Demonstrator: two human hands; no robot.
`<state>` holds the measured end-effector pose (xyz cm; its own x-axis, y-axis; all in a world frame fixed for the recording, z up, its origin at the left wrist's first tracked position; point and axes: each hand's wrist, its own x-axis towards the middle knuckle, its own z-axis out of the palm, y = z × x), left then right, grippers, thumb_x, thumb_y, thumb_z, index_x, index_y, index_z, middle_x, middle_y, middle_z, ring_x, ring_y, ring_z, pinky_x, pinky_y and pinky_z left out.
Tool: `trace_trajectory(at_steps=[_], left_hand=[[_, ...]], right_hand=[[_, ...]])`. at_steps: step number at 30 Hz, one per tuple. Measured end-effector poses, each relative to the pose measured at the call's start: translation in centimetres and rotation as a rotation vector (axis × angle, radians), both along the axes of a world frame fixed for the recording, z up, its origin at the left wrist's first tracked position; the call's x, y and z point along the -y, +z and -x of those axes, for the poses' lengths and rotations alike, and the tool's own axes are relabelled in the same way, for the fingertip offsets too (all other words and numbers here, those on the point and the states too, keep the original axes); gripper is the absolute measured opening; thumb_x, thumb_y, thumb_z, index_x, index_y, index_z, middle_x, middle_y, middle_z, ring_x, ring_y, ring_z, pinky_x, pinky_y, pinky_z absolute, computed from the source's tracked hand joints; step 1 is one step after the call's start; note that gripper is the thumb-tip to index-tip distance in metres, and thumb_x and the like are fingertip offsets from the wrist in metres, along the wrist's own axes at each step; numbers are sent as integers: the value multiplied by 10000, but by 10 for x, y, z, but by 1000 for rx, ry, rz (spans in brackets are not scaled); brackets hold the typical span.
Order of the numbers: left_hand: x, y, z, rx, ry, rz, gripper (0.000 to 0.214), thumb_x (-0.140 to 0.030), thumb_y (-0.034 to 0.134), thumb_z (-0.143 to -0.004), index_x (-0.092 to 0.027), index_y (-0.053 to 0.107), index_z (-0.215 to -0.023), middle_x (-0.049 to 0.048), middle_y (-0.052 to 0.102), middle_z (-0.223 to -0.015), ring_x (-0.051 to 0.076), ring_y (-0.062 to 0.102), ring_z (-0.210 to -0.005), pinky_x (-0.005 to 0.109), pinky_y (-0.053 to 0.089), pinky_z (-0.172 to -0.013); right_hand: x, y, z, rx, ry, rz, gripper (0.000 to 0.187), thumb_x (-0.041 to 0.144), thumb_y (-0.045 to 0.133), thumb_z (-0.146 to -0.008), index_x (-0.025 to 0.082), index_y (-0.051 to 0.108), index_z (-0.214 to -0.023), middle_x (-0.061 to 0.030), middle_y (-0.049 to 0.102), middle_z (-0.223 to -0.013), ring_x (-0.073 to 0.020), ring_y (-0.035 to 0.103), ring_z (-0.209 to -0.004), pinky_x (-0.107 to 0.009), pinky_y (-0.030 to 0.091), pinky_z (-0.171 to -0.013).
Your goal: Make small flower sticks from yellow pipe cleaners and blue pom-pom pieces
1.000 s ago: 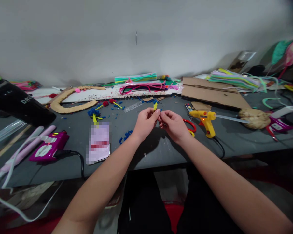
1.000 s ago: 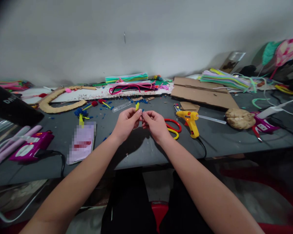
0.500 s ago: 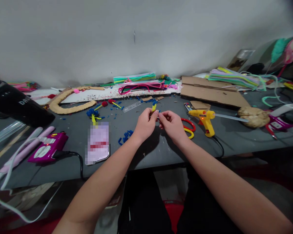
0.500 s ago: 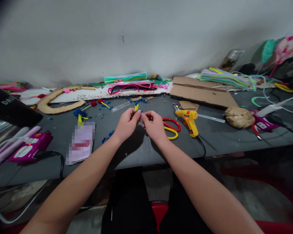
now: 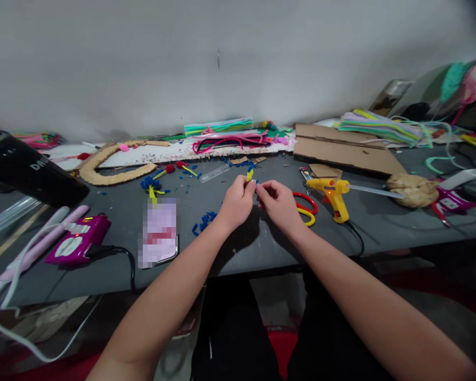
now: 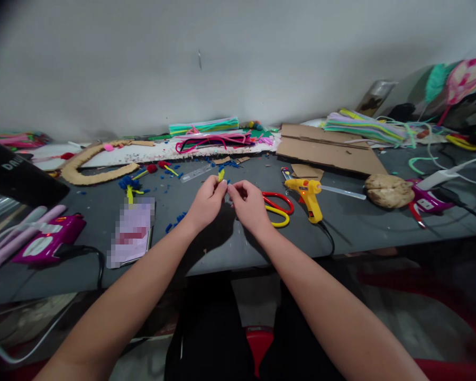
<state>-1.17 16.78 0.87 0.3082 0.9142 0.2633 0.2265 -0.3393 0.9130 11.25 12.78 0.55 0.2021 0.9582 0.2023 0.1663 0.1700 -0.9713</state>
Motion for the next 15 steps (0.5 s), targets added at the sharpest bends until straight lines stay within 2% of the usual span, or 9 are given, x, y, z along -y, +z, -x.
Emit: trace_trajectory(at_steps=[4, 8, 11, 15], left_hand=[[0, 3, -2, 272, -119, 275, 241, -305, 476, -955, -187, 413, -754, -50, 388, -620, 75, 359, -519, 229, 305, -528], [3, 7, -2, 449, -215, 457, 275, -354, 498, -947, -189, 406, -747, -70, 350, -549, 56, 286, -437, 211, 228, -457], [5, 8, -2, 509, -273, 525, 308, -395, 518, -938, -194, 395, -740, -82, 321, -504, 52, 251, -412, 209, 204, -445], [6, 7, -2, 526, -272, 546, 360, -416, 555, -920, -194, 373, -703, -78, 318, -501, 48, 255, -416, 207, 209, -445]], right_hand=[[0, 2, 2, -178, 58, 110, 395, 552, 711, -760, 176, 596, -794, 16, 597, -658, -102, 543, -541, -241, 426, -525], [-1, 0, 3, -325, 119, 234, 442, 588, 723, -735, 170, 587, -772, 29, 569, -623, -77, 495, -508, -215, 384, -489], [-1, -1, 3, -376, 149, 284, 464, 617, 717, -727, 173, 582, -752, 37, 547, -607, -69, 470, -491, -210, 370, -475], [-1, -2, 3, -395, 153, 307, 482, 634, 724, -706, 178, 568, -714, 46, 523, -585, -67, 451, -483, -209, 361, -469]])
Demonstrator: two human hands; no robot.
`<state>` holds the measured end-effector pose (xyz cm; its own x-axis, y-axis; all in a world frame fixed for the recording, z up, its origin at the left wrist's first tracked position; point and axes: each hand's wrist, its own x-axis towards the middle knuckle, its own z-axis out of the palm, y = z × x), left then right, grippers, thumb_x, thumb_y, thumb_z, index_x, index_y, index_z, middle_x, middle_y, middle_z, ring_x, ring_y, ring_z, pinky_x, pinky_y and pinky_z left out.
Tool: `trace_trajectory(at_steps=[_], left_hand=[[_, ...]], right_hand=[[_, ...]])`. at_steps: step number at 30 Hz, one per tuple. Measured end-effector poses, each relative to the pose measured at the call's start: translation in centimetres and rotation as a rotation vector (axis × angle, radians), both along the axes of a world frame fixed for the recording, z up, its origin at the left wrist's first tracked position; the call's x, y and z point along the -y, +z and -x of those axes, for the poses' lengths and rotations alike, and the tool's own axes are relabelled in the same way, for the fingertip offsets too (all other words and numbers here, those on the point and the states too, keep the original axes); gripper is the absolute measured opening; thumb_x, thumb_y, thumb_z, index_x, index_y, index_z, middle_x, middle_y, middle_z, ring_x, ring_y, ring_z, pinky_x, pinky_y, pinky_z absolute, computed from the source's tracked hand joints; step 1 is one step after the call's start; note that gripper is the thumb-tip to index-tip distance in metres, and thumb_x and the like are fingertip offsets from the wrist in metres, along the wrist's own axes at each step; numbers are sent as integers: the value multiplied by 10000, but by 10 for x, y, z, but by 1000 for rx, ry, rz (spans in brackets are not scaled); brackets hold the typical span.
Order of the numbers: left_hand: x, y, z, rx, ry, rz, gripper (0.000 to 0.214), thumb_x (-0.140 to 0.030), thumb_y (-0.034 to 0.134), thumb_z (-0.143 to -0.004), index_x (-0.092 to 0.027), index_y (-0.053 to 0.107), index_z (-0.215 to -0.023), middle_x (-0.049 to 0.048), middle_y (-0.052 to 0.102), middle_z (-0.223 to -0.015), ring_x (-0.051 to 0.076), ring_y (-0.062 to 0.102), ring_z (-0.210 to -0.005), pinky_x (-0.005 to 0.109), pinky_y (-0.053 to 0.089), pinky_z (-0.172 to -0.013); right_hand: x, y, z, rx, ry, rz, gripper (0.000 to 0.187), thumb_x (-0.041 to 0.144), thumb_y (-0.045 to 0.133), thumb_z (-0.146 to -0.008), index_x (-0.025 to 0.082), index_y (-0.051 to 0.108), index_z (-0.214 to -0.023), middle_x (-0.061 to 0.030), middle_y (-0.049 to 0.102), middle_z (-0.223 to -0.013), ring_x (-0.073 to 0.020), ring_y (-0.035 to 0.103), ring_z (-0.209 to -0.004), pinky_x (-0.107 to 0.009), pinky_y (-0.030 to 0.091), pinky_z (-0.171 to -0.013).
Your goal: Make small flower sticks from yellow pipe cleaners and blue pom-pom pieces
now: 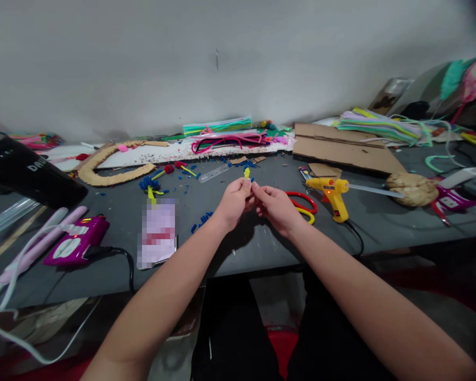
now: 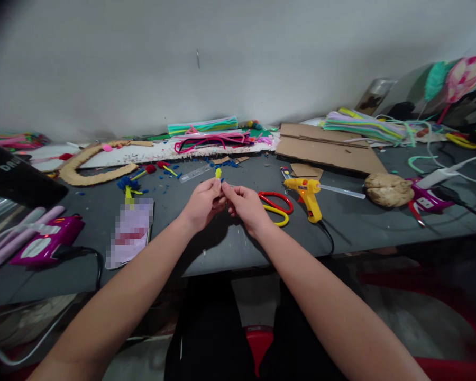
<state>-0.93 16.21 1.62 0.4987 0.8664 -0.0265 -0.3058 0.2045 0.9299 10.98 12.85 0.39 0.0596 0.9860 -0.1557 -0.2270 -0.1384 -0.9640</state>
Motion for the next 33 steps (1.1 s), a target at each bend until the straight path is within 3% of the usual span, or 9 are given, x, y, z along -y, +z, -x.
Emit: trace_trajectory(at_steps=[9, 13, 19, 22, 27, 33], left_hand=[[-5, 3, 3, 54, -21, 14, 333, -392, 644, -859, -167, 469, -687, -63, 351, -553, 30, 241, -415, 204, 170, -422], [-7, 3, 4, 52, 9, -18, 323, -396, 674, -833, -157, 513, -686, -59, 369, -560, 25, 227, -413, 208, 136, -413], [-6, 4, 4, 19, 82, -51, 338, -407, 687, -816, -156, 535, -650, -59, 378, -535, 22, 215, -409, 221, 136, -419], [-5, 4, 4, -14, 102, -63, 347, -418, 689, -811, -159, 540, -633, -64, 358, -507, 26, 215, -403, 224, 135, -420], [-5, 2, 4, -138, 193, -153, 375, -451, 695, -793, -157, 558, -603, -54, 393, -492, 37, 283, -412, 227, 170, -428], [-3, 1, 3, -223, 208, -267, 363, -434, 679, -807, -151, 585, -599, -41, 446, -505, 48, 309, -438, 238, 206, -449]], right_hand=[[-2, 8, -6, -140, 22, -8, 416, 525, 797, -674, 163, 606, -750, 43, 543, -640, -58, 455, -517, -210, 361, -495], [-2, 13, -14, -123, -25, -67, 358, 451, 812, -672, 170, 645, -817, 32, 594, -702, -64, 485, -544, -213, 372, -512], [-3, 13, -20, -63, 15, -124, 313, 447, 763, -731, 185, 670, -876, 9, 635, -788, -76, 513, -588, -222, 391, -538], [-2, 14, -21, 56, 8, -195, 290, 455, 716, -781, 190, 678, -894, -8, 655, -805, -94, 525, -597, -240, 416, -559], [2, 18, -24, 501, -47, -422, 253, 440, 618, -864, 199, 695, -878, -34, 701, -805, -137, 553, -615, -284, 446, -604], [3, 16, -25, 672, -99, -454, 210, 365, 590, -870, 188, 688, -816, -26, 666, -706, -154, 559, -617, -283, 427, -586]])
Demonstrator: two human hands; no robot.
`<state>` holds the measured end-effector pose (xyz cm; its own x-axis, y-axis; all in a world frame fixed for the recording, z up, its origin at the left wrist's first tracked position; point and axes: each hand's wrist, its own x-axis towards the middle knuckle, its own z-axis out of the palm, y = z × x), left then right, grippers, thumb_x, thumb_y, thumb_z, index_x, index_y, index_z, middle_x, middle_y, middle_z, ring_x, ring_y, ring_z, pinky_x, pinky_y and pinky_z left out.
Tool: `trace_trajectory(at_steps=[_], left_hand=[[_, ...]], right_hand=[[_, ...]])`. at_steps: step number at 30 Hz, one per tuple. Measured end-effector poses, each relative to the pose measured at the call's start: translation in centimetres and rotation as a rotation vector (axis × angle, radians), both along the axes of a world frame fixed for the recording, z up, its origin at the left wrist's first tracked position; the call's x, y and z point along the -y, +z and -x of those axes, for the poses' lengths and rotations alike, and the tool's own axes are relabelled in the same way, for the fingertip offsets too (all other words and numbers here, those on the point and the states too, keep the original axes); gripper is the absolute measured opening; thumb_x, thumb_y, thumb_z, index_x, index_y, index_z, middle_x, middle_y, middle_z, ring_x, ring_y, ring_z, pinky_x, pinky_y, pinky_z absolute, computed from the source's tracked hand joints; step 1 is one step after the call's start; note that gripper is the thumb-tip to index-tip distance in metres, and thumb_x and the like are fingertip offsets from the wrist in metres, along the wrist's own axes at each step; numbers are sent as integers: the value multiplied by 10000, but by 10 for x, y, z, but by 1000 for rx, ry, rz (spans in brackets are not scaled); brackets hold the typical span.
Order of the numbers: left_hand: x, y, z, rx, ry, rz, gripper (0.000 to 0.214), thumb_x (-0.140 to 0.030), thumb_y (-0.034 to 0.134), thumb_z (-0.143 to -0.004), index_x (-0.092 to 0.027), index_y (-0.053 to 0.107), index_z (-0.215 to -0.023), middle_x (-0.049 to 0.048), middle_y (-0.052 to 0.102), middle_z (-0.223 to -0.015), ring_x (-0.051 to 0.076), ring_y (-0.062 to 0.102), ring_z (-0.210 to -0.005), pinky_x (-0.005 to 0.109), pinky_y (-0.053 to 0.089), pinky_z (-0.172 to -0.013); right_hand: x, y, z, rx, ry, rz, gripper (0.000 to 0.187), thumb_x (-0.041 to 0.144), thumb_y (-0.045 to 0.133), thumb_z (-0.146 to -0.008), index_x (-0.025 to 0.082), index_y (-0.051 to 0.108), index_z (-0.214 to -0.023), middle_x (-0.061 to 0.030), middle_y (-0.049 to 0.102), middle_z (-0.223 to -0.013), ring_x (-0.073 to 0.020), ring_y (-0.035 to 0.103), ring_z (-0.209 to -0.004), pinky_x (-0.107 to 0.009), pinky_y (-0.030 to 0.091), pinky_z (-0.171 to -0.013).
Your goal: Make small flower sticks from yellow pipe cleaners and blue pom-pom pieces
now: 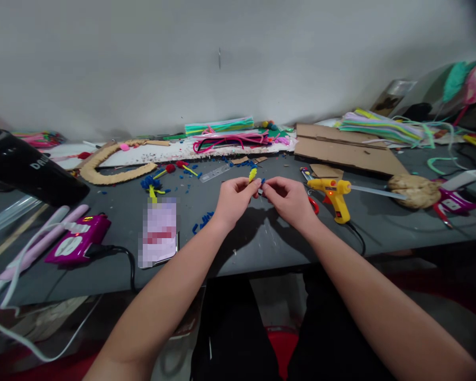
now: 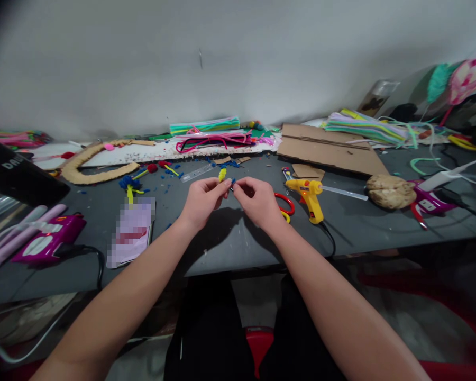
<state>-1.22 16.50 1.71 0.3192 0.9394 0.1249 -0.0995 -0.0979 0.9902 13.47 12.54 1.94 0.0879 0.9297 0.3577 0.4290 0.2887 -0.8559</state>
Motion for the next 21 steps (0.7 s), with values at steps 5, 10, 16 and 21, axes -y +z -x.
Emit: trace_trajectory(at_steps=[5, 10, 16, 21], left_hand=[[1, -2, -3, -50, -15, -6, 360, -420, 670, -813, -146, 598, -591, -42, 436, -481, 49, 302, -436, 240, 203, -450], [-3, 3, 0, 75, -4, 137, 337, -419, 718, -767, -146, 590, -618, -45, 451, -529, 28, 258, -407, 238, 145, -420], [-4, 9, 5, 166, -181, 253, 307, -413, 748, -747, -140, 614, -711, -37, 482, -622, 8, 248, -403, 227, 113, -412], [0, 8, 4, 49, -256, 216, 381, -459, 721, -767, -145, 554, -633, -42, 446, -579, 15, 252, -408, 232, 118, -425]], right_hand=[[1, -2, 0, 265, -118, -74, 151, 265, 563, -846, 193, 657, -753, -27, 650, -687, -152, 535, -614, -289, 398, -615], [-1, -3, -19, 359, -182, -23, 167, 249, 502, -861, 200, 571, -718, -13, 591, -655, -157, 507, -619, -289, 347, -596], [5, 0, -37, 187, 6, 96, 381, 409, 494, -922, 199, 566, -612, -1, 532, -557, -146, 472, -550, -286, 333, -536], [14, 4, -39, 129, 68, 68, 221, 399, 645, -840, 194, 707, -783, -29, 668, -709, -170, 577, -653, -298, 439, -612]])
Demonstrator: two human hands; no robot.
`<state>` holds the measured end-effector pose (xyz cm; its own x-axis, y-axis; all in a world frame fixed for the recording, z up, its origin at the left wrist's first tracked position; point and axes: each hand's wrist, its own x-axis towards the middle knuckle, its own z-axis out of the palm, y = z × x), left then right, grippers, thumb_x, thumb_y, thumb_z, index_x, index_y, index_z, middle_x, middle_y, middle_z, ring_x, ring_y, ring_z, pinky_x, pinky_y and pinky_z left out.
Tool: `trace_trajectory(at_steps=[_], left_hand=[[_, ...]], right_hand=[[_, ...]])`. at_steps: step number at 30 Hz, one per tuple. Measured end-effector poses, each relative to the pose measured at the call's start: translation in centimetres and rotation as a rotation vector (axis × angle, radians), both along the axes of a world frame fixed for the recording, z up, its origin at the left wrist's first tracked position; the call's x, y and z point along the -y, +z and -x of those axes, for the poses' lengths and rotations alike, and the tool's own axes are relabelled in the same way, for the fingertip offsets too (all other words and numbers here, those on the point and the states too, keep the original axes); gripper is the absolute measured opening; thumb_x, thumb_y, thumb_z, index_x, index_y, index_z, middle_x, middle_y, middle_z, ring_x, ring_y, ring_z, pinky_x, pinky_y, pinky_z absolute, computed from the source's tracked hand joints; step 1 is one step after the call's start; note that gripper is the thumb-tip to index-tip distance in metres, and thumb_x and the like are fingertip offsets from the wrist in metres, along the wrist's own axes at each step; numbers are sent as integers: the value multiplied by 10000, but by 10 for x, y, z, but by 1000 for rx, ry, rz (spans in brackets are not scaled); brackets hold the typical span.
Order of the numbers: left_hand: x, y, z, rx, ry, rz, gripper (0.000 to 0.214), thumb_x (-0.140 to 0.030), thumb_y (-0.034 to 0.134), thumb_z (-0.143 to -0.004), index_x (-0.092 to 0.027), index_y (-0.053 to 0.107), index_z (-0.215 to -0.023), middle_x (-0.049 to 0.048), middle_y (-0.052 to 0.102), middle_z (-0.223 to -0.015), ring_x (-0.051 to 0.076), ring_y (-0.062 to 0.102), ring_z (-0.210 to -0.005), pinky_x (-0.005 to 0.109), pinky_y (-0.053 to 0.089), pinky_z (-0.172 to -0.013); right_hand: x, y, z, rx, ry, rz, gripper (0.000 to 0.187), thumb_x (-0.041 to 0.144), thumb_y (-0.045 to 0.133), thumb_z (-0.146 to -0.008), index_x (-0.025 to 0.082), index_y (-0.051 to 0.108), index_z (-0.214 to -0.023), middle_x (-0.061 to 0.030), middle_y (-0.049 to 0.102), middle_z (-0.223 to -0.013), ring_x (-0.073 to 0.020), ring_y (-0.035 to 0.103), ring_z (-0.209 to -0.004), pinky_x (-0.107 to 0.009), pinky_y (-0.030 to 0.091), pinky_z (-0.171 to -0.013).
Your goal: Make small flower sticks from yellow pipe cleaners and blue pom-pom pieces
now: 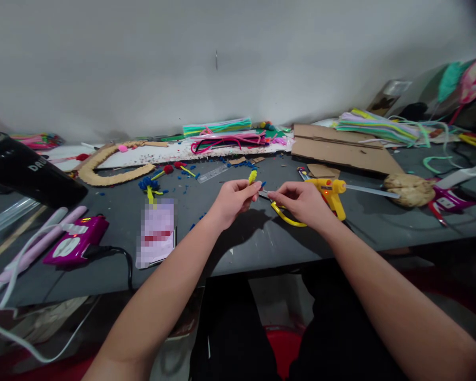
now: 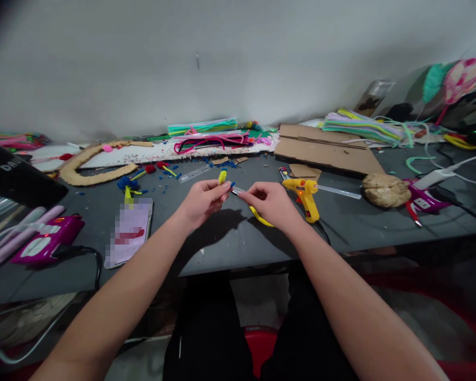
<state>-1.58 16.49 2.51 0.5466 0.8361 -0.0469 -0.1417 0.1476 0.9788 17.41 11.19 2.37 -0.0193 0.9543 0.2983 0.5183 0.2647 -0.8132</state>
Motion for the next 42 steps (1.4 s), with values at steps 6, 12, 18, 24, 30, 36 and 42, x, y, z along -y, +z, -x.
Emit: trace_trajectory(at_steps=[6, 12, 18, 24, 30, 36, 42], left_hand=[[0, -6, -1, -169, 23, -251, 385, -503, 668, -799, -146, 601, -671, -18, 524, -599, 52, 353, -475, 231, 225, -470], [-1, -7, -2, -281, -50, -415, 381, -471, 612, -851, -139, 573, -669, -21, 511, -600, 74, 392, -538, 227, 276, -528], [-3, -11, -4, -298, -115, -447, 367, -439, 576, -882, -138, 546, -675, -27, 482, -599, 79, 395, -561, 225, 295, -547], [1, -6, -4, -263, -109, -449, 303, -413, 593, -875, -137, 570, -750, -20, 531, -648, 74, 413, -560, 220, 311, -550], [-1, -3, 0, -232, -50, -426, 300, -407, 608, -861, -148, 547, -722, -15, 544, -631, 68, 400, -530, 220, 300, -528], [-6, -3, 4, -183, -47, -390, 333, -431, 613, -858, -145, 550, -700, -21, 525, -603, 54, 363, -485, 225, 263, -493], [-9, -4, 5, -164, -40, -367, 325, -426, 627, -848, -149, 546, -699, -16, 551, -623, 52, 375, -479, 227, 263, -477]], right_hand=[[6, 4, -1, 12, 93, -18, 295, 277, 616, -858, 233, 715, -1132, -56, 728, -1045, -192, 653, -872, -320, 496, -750], [9, 2, 2, -94, 52, 38, 260, 401, 683, -827, 193, 749, -969, -52, 743, -887, -164, 621, -715, -290, 476, -648], [11, 3, 3, -90, 43, 40, 245, 407, 686, -823, 165, 724, -841, -28, 689, -740, -127, 552, -623, -256, 423, -576], [12, 2, 4, -112, 57, 60, 254, 417, 643, -852, 172, 708, -843, -3, 635, -708, -115, 507, -608, -250, 388, -560], [11, 8, -4, -85, -131, 28, 460, 364, 598, -854, 186, 422, -467, 30, 416, -525, -97, 376, -517, -266, 298, -511], [11, 4, -11, -34, 85, 87, 280, 452, 664, -801, 185, 705, -727, -87, 674, -1116, -175, 632, -811, -317, 499, -718], [15, 3, -9, -65, 215, 241, 585, 495, 297, -1000, 203, 795, -903, -91, 732, -1094, -232, 673, -1007, -355, 526, -832]])
